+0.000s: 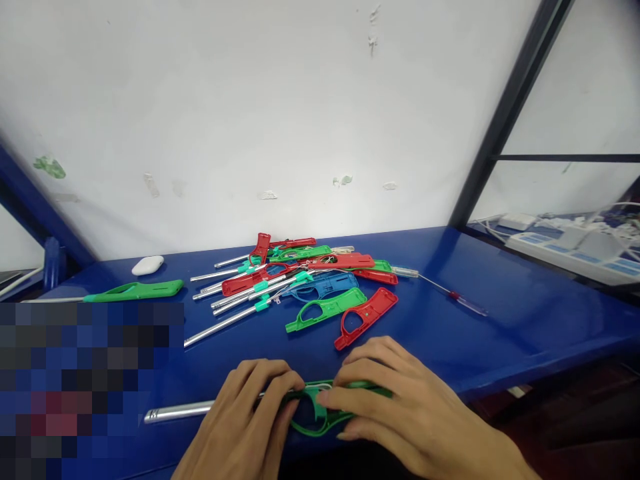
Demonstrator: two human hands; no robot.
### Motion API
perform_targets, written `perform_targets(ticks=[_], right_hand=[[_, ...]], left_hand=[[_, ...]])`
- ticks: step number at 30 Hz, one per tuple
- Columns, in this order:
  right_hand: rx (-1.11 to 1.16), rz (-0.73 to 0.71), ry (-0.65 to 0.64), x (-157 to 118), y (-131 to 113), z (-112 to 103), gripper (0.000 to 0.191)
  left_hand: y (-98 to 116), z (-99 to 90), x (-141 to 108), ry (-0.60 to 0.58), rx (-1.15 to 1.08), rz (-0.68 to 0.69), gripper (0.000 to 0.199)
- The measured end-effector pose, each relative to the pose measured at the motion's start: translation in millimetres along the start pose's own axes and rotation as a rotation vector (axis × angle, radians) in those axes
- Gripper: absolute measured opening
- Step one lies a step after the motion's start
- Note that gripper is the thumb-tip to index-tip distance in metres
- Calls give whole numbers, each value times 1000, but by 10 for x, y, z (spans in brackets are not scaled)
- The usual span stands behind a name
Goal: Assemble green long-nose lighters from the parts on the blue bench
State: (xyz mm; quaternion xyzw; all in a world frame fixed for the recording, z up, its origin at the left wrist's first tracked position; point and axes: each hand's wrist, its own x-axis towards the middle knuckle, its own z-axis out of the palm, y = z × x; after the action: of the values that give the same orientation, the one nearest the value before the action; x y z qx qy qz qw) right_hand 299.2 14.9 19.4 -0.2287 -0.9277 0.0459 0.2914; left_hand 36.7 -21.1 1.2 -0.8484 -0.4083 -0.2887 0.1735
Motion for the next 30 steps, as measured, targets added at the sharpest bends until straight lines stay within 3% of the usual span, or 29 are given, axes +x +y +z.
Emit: perform_targets(ticks=[9,30], right_hand=[[56,37,-118,16,-6,-40,36],[43,-53,113,-34,35,38,22]], left_hand=[[13,0,6,-12,-8,-11,21],[0,-15,-23,-37,-28,-20,22]])
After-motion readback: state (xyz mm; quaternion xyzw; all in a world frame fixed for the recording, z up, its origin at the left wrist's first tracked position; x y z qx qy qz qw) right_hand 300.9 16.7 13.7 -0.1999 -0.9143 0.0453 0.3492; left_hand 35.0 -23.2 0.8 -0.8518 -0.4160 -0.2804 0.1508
